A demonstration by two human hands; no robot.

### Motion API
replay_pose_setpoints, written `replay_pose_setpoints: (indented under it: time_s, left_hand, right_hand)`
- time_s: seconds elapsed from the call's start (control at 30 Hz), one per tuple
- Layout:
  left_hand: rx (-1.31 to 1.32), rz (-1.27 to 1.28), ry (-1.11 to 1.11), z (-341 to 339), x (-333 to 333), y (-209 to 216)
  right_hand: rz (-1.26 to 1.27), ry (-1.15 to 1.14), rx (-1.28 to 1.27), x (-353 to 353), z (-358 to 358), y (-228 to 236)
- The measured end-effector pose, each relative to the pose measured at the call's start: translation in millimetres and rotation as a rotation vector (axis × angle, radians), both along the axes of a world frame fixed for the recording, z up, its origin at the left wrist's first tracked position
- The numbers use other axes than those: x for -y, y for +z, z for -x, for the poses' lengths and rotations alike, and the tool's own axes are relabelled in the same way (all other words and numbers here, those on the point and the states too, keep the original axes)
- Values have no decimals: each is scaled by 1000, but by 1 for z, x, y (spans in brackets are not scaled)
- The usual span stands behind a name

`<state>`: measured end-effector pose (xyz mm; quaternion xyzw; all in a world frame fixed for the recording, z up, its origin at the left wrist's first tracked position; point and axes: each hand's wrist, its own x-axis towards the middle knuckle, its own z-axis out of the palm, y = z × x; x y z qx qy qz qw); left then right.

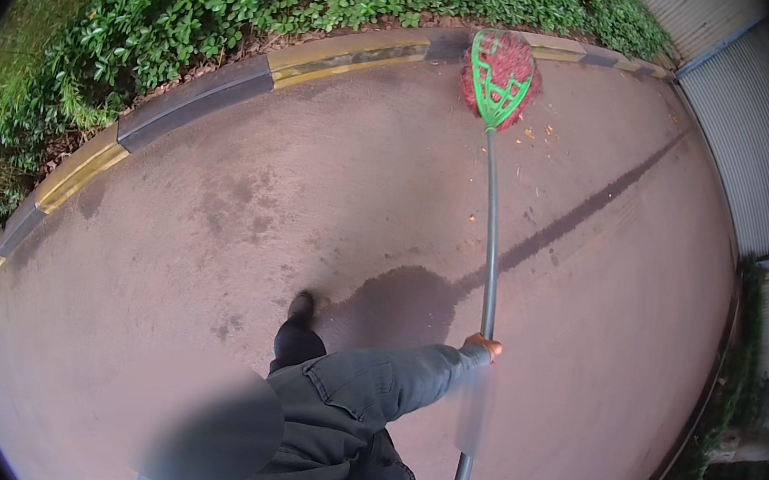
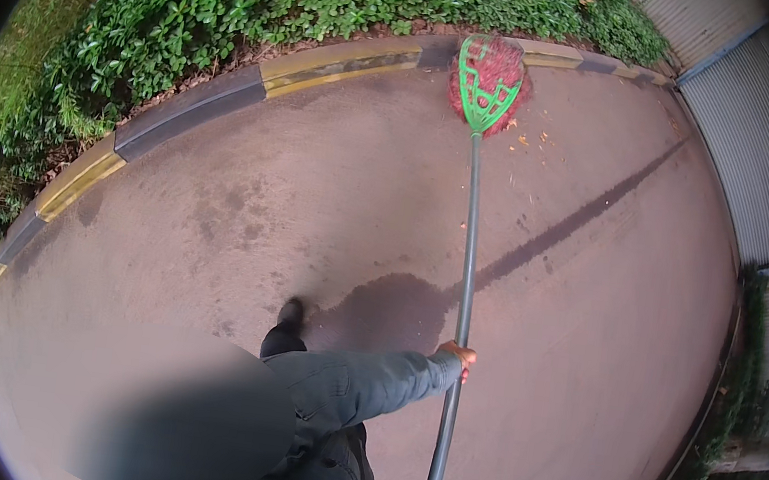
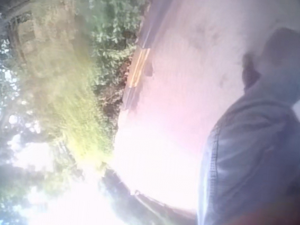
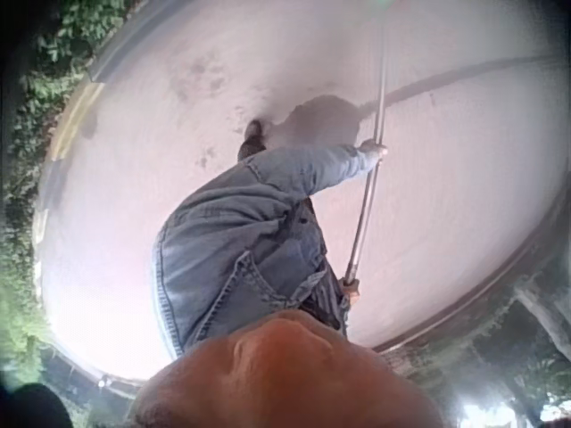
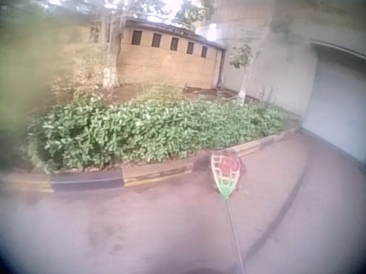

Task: The person sweeps scattered dry leaves on a paved outdoor surface using a long-handled push broom. They move the broom back and forth to gather leaves into a small pile near the curb.

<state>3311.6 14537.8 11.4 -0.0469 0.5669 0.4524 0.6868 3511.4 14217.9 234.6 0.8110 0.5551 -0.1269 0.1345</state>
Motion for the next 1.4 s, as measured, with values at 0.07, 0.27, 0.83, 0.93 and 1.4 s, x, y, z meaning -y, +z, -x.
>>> replay_pose_setpoints:
  time_s: [0.07,0.27,0.83,0.93,1.4]
  left_hand:
    - [155,-94,-22,-44,19,13]
    - [251,-47,-61,-71,62,71]
    - [294,284,649,104,206,-90]
    - [218,369,796,160,233,-110]
    - [305,319,1154,447,302,-178]
  right_hand:
    - [-15,15,-59,21,-43,-1]
    - [66,19,9,39,-108,-28]
    - [127,791,-60,-105,-69,-78]
    - [80,959,-141,-140,0,-86]
    - [81,1284,-175,-225,337,-68]
